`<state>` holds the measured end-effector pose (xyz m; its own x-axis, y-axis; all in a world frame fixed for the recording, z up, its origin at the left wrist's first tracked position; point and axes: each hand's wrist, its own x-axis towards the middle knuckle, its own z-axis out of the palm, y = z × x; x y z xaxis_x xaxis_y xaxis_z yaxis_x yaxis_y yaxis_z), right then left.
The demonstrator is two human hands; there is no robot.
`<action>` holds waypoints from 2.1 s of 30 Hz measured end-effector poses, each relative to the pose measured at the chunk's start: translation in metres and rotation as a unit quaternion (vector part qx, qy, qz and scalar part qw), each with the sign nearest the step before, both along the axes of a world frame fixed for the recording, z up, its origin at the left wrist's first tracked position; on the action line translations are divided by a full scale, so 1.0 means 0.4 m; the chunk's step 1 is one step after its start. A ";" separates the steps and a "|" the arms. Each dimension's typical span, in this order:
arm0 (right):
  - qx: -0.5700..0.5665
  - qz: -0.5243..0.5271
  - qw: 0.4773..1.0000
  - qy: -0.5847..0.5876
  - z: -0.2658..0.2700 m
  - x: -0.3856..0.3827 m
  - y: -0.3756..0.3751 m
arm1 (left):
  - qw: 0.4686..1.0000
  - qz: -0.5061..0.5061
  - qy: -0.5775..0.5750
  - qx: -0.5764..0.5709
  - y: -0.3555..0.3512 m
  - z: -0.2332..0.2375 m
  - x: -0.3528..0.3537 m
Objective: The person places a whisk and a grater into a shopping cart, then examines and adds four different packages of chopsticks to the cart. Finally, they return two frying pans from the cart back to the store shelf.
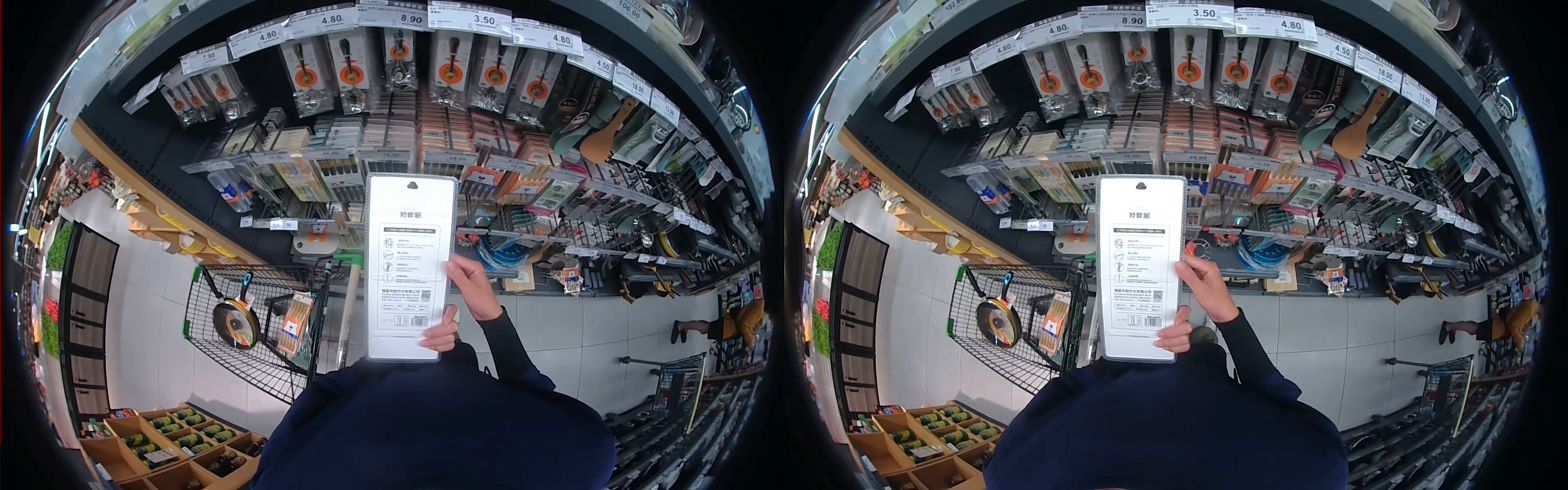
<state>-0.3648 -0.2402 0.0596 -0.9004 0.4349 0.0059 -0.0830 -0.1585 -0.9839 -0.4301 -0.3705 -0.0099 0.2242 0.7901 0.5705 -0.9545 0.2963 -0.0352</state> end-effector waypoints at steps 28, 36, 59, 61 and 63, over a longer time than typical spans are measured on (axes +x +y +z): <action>-0.091 -0.112 0.989 0.036 0.006 -0.002 -0.025 | 0.506 0.572 0.509 -0.397 -0.083 0.075 -0.089; -0.110 -0.113 0.987 0.032 0.001 0.003 -0.014 | 0.523 0.571 0.499 -0.389 -0.084 0.080 -0.072; -0.125 -0.101 0.987 0.026 -0.008 -0.024 -0.019 | 0.530 0.568 0.481 -0.407 -0.097 0.072 -0.080; -0.119 -0.080 0.990 0.016 -0.015 -0.030 -0.016 | 0.533 0.568 0.474 -0.411 -0.102 0.071 -0.085; -0.119 -0.071 0.990 0.019 -0.016 -0.038 -0.019 | 0.527 0.571 0.475 -0.413 -0.107 0.066 -0.090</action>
